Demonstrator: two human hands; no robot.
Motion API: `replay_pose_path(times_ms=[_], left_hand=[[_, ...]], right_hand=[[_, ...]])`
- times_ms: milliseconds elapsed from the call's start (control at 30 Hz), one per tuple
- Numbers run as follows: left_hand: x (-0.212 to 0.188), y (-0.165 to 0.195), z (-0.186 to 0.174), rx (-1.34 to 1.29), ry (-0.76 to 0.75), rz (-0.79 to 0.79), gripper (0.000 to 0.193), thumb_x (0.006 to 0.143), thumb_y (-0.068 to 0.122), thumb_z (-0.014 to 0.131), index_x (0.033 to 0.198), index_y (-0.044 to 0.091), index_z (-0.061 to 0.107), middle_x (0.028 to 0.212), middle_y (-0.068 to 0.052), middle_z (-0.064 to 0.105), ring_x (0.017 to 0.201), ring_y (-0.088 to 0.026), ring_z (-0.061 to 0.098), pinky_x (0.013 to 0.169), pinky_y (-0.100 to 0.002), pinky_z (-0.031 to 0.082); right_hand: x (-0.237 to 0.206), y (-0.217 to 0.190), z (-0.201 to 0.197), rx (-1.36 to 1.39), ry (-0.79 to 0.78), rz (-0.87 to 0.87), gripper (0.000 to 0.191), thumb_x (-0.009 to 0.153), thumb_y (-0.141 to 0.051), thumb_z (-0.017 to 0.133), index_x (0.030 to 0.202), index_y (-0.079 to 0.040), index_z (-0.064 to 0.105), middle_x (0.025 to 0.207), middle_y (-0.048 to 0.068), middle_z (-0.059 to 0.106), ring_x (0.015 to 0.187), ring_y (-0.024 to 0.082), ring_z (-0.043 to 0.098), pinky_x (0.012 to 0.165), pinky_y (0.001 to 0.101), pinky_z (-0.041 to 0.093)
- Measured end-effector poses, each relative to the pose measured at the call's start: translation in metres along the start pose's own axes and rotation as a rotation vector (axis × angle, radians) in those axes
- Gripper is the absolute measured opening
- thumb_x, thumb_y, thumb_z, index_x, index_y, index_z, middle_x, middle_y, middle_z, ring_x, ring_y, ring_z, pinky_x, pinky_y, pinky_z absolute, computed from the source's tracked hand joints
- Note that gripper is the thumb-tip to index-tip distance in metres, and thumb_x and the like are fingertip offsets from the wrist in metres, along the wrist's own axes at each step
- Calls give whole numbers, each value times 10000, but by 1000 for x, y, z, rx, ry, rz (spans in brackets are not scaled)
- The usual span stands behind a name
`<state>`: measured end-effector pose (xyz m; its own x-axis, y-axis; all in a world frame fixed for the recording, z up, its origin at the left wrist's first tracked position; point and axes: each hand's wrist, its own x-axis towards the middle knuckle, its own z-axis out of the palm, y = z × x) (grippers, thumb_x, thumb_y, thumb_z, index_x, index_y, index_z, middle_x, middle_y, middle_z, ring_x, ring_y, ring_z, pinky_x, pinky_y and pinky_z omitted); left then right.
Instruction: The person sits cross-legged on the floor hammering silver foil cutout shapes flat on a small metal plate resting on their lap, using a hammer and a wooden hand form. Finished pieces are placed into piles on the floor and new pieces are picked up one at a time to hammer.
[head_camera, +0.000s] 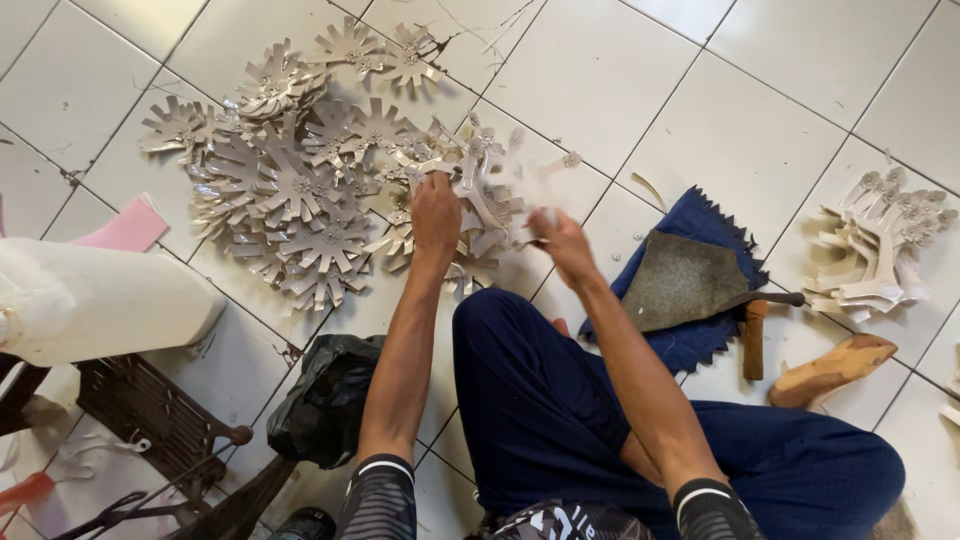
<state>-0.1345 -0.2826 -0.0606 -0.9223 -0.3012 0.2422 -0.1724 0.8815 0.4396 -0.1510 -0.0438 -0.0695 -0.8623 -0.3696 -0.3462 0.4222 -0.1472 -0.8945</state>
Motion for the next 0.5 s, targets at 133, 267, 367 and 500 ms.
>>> replay_pose_path(times_ms=[133, 267, 367, 500], left_hand=[[11, 5, -18, 152, 2, 152, 344, 754, 128, 770, 1022, 17, 585, 1225, -178, 668, 1146, -380, 576, 1001, -476, 425], [30, 13, -34, 282, -166, 190, 529, 680, 266, 837, 1068, -7, 603, 1212, -179, 654, 1293, -395, 505, 1068, -546, 346], [38, 11, -33, 246, -222, 170, 606, 733, 376, 856, 1107, -24, 598, 1219, -217, 639, 1329, -418, 473, 1093, -601, 293], [49, -5, -19, 198, -186, 133, 567, 919, 437, 779, 1227, -4, 598, 1311, -232, 644, 1434, -407, 466, 1188, -624, 266]], right_hand=[[4, 3, 32, -56, -64, -18, 351, 998, -303, 691, 1237, -51, 644, 1064, 30, 698, 932, 105, 644, 858, 305, 566], [5, 8, 53, -53, -61, -78, 403, 922, -192, 740, 1272, -31, 622, 1068, 40, 709, 919, 111, 678, 824, 301, 589], [10, 7, 57, -132, -15, -151, 404, 901, -154, 755, 1256, -10, 627, 1059, 55, 735, 906, 107, 701, 809, 281, 598], [11, 1, 52, -262, 87, -205, 369, 900, -131, 776, 1219, 10, 656, 1051, 71, 766, 902, 118, 711, 810, 280, 585]])
